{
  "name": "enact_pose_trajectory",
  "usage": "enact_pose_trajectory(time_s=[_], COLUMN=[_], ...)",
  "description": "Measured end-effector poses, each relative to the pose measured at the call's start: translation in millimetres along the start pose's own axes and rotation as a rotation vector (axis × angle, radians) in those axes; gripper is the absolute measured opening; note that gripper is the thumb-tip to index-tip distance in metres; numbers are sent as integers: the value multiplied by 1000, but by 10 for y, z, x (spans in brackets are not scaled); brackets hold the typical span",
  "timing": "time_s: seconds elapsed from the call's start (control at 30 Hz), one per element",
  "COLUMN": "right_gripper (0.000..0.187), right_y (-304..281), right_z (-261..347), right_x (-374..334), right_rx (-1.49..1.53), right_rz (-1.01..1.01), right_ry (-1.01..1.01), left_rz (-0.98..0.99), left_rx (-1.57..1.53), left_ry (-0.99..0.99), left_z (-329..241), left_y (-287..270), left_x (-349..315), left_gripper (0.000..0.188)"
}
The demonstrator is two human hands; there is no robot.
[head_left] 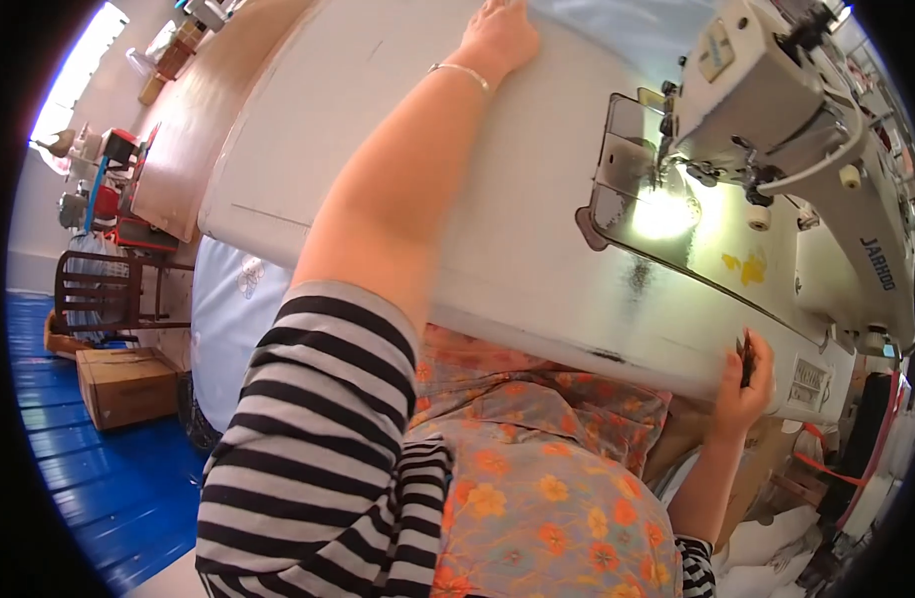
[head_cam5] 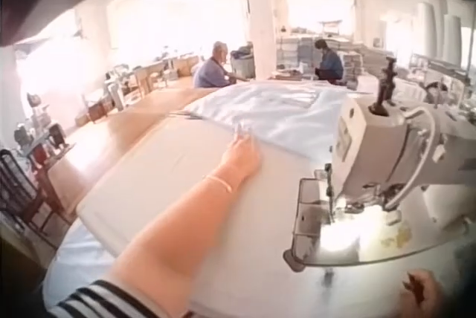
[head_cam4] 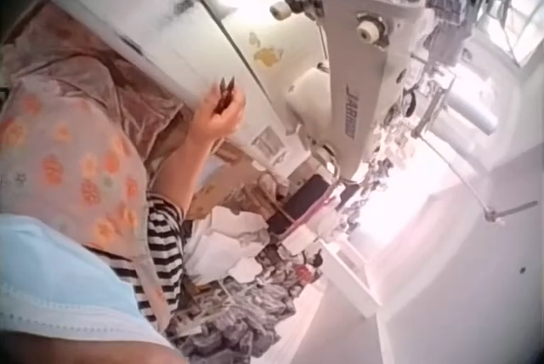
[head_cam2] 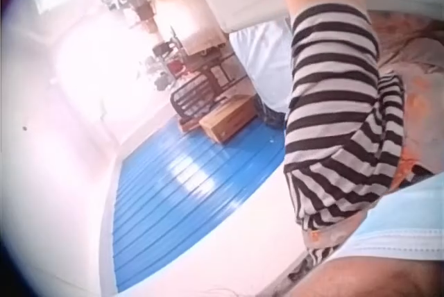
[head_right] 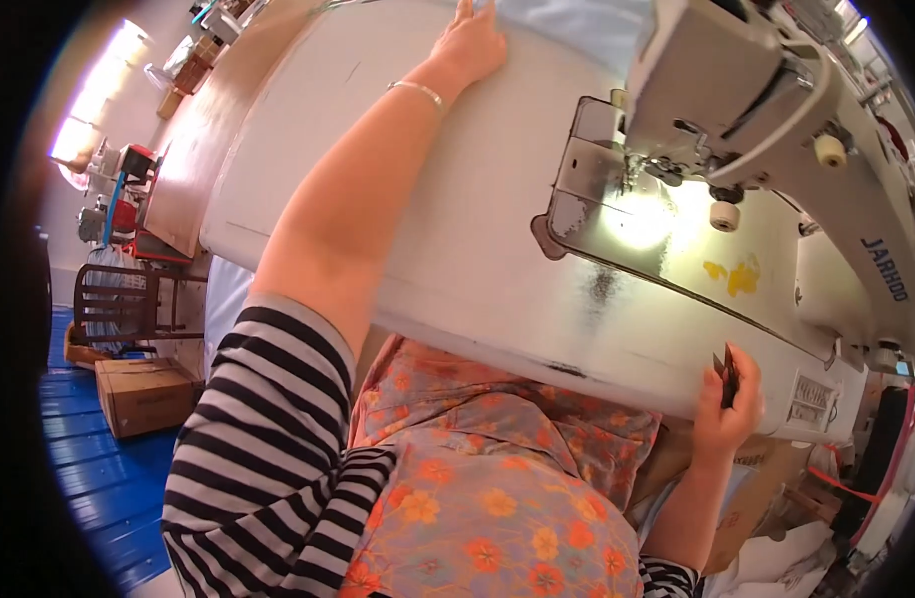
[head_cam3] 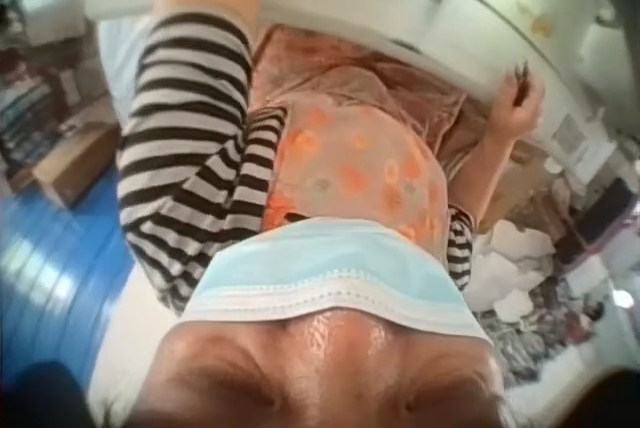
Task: Sewing pocket fabric pieces onto light blue textile panels using an industrial sewing machine.
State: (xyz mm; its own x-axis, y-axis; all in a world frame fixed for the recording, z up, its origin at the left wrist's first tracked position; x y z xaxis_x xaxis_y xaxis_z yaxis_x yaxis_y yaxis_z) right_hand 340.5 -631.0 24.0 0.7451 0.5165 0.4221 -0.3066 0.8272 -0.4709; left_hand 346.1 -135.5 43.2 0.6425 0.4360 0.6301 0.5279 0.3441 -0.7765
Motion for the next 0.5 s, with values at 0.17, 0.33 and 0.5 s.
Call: enact_pose_trajectory(time_s=[0.17,0.33,0.5], right_gripper=[32,33,29], right_y=[41,-41,401], right_z=[-82,-105,179], right_x=[-63,-118,-223], right_rx=[-43,-154,-146], right_rz=[-10,-24,205], right_ry=[20,32,-76], left_rz=[167,268,421], left_rx=[259,-835,-645], left_ry=[372,661,168], left_z=[-234,-491,420], left_y=[-186,-1638,-1253], left_x=[-494,-1937,-3594], left_gripper=[33,24,15])
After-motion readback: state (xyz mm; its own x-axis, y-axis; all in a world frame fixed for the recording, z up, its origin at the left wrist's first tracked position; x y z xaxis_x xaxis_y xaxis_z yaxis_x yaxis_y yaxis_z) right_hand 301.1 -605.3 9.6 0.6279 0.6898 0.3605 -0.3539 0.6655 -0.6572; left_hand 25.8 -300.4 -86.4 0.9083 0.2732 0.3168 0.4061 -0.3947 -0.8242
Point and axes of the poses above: each hand's wrist, its own x-axis towards the middle knuckle, its own y-axis out of the palm, z = x × y, the point moved 7 cm from there along x, towards the middle knuckle, and after that the axes turned 15 degrees about x, right-handed, at the moved point
